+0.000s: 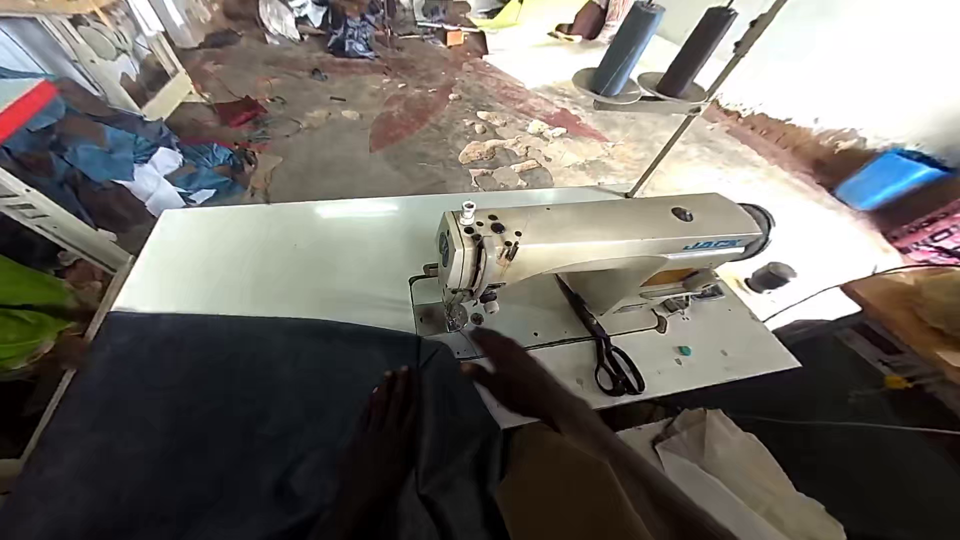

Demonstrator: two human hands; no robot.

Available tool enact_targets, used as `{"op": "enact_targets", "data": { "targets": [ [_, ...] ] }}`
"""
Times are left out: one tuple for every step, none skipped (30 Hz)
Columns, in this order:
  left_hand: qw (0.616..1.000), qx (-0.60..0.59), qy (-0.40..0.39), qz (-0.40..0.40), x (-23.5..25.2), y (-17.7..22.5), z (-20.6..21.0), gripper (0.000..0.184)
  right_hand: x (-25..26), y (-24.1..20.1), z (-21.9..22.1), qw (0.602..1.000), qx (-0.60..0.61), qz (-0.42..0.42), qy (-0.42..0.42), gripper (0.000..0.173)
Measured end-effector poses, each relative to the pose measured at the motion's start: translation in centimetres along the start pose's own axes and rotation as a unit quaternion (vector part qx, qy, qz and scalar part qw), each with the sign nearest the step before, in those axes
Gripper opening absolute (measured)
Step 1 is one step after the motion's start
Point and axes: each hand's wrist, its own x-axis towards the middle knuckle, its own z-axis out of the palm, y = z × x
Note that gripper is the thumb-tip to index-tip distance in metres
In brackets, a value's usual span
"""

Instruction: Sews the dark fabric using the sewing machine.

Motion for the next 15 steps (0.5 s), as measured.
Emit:
{"op": "enact_targets", "data": {
  "targets": [
    [1.000, 0.007, 0.000, -0.004, -0.4, -0.2, 0.1, 0.050, 1.0, -1.1, 2.7, 0.999, -0.030, -0.015, 0.013, 0.076],
    [1.000, 0.009, 0.002, -0.014, -0.8, -0.4, 0.4, 0.051, 1.7, -2.3, 5.3, 0.997, -0.056, -0.032, 0.044, 0.080],
    [1.000, -0.005, 0.008, -0.028, -1.1, -0.5, 0.6, 0.054, 2.4, -3.5, 7.0, 0.994, -0.065, -0.047, 0.069, 0.083],
    [0.999, -0.024, 0.018, -0.044, -1.3, -0.4, 0.6, 0.055, 3.2, -4.5, 7.8, 0.994, -0.062, -0.056, 0.074, 0.085],
    [0.997, -0.042, 0.024, -0.055, -1.4, -0.3, 0.5, 0.054, 4.2, -5.4, 8.1, 0.994, -0.049, -0.064, 0.068, 0.086],
    [0.996, -0.051, 0.022, -0.065, -1.5, -0.2, 0.4, 0.053, 5.4, -6.0, 8.1, 0.994, -0.041, -0.075, 0.062, 0.088],
    [0.996, -0.052, 0.008, -0.072, -1.4, -0.2, 0.2, 0.052, 7.0, -6.0, 8.4, 0.991, -0.040, -0.099, 0.075, 0.089],
    [0.997, -0.041, 0.014, -0.066, -1.1, -0.3, -0.1, 0.051, 8.7, -5.9, 8.4, 0.988, -0.037, -0.125, 0.086, 0.089],
    [0.997, -0.044, 0.003, -0.063, -0.6, -0.2, -1.2, 0.051, 10.1, -5.9, 8.0, 0.987, -0.020, -0.143, 0.070, 0.087],
    [0.996, -0.053, -0.034, -0.061, 0.1, -0.1, -2.7, 0.048, 10.9, -5.9, 7.3, 0.986, 0.009, -0.159, 0.049, 0.080],
    [0.995, -0.055, -0.064, -0.053, 0.9, -0.2, -4.0, 0.043, 10.9, -5.8, 6.5, 0.981, 0.060, -0.181, 0.031, 0.071],
    [0.995, -0.059, -0.075, -0.036, 1.7, -0.7, -4.6, 0.038, 10.3, -5.6, 5.8, 0.971, 0.121, -0.203, 0.030, 0.061],
    [0.995, -0.078, -0.060, -0.015, 2.7, -1.6, -4.7, 0.033, 9.0, -5.2, 5.4, 0.959, 0.172, -0.219, 0.060, 0.053],
    [0.991, -0.124, -0.048, -0.007, 3.9, -2.4, -4.9, 0.031, 7.4, -4.7, 5.1, 0.951, 0.209, -0.207, 0.093, 0.048],
    [0.979, -0.190, -0.071, -0.033, 5.2, -2.9, -5.5, 0.032, 5.5, -4.1, 5.0, 0.949, 0.239, -0.173, 0.115, 0.049]
  ]
}}
